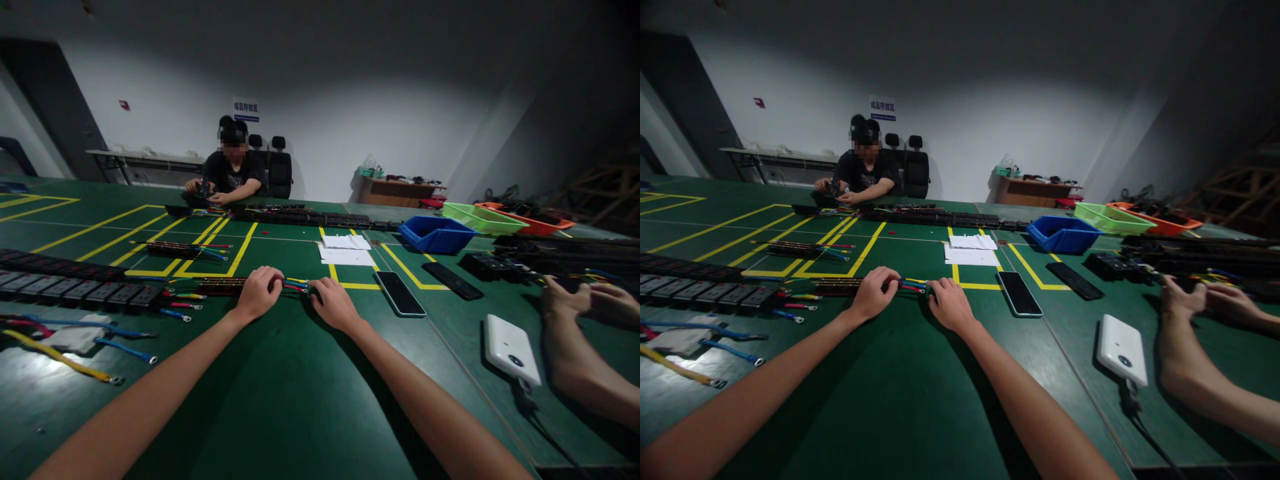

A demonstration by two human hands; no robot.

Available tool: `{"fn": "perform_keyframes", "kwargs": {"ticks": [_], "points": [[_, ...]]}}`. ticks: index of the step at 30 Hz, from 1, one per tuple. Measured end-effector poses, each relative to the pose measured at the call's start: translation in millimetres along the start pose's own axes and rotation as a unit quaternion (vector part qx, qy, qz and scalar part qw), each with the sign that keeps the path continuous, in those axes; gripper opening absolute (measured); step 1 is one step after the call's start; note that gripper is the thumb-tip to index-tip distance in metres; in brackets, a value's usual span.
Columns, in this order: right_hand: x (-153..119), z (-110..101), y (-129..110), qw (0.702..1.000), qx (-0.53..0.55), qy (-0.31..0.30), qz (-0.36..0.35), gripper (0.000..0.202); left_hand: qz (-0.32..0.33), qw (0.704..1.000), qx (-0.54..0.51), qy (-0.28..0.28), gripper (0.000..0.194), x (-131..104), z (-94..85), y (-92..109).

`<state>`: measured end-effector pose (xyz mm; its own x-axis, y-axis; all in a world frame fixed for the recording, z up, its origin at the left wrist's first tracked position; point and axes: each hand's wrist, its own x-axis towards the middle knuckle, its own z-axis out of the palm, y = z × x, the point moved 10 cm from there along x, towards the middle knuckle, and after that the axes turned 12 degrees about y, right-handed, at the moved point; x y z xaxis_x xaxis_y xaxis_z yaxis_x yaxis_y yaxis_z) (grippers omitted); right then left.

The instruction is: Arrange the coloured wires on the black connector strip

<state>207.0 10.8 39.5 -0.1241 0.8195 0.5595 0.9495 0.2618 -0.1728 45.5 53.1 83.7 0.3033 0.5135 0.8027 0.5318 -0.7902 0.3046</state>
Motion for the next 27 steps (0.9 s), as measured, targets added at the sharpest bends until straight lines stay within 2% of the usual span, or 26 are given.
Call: {"fn": "perform_keyframes", "kwargs": {"ticks": [2, 4, 9, 14, 17, 20, 23, 27], "points": [[0.0, 0.2, 0.2, 1.000, -0.001, 0.000, 0.001, 0.033, -0.003, 1.000, -0.016, 0.027, 0.004, -0.5, -5.1, 0.4], [0.1, 0.7, 0.4, 1.000, -0.003, -0.001, 0.001, 0.034, -0.002, 0.999, -0.029, 0.040, 0.009, -1.0, -7.6, 1.0], [0.5, 1.5, 0.5, 1.000, -0.004, -0.003, 0.001, 0.034, 0.034, 0.998, -0.051, 0.017, 0.005, 0.1, -3.3, 7.1], [0.2, 1.6, 1.2, 1.000, -0.005, -0.001, 0.004, 0.034, 0.050, 0.996, -0.069, 0.030, 0.013, 2.5, -6.6, 9.8], [0.2, 0.9, 0.5, 1.000, -0.004, 0.004, -0.001, 0.034, 0.049, 0.998, -0.032, 0.016, 0.017, 2.0, -3.5, 10.2], [0.4, 0.2, -0.5, 1.000, -0.003, 0.010, -0.006, 0.033, 0.019, 0.999, 0.043, 0.000, 0.022, 1.6, 0.1, 3.8], [0.2, -0.4, -1.0, 1.000, -0.002, 0.015, -0.009, 0.032, -0.018, 0.995, 0.098, 0.017, 0.024, 1.9, -4.0, -3.4], [-0.1, -0.2, -0.5, 1.000, -0.002, 0.012, -0.007, 0.033, -0.026, 0.992, 0.123, 0.030, 0.023, 2.1, -7.2, -4.3]]}}
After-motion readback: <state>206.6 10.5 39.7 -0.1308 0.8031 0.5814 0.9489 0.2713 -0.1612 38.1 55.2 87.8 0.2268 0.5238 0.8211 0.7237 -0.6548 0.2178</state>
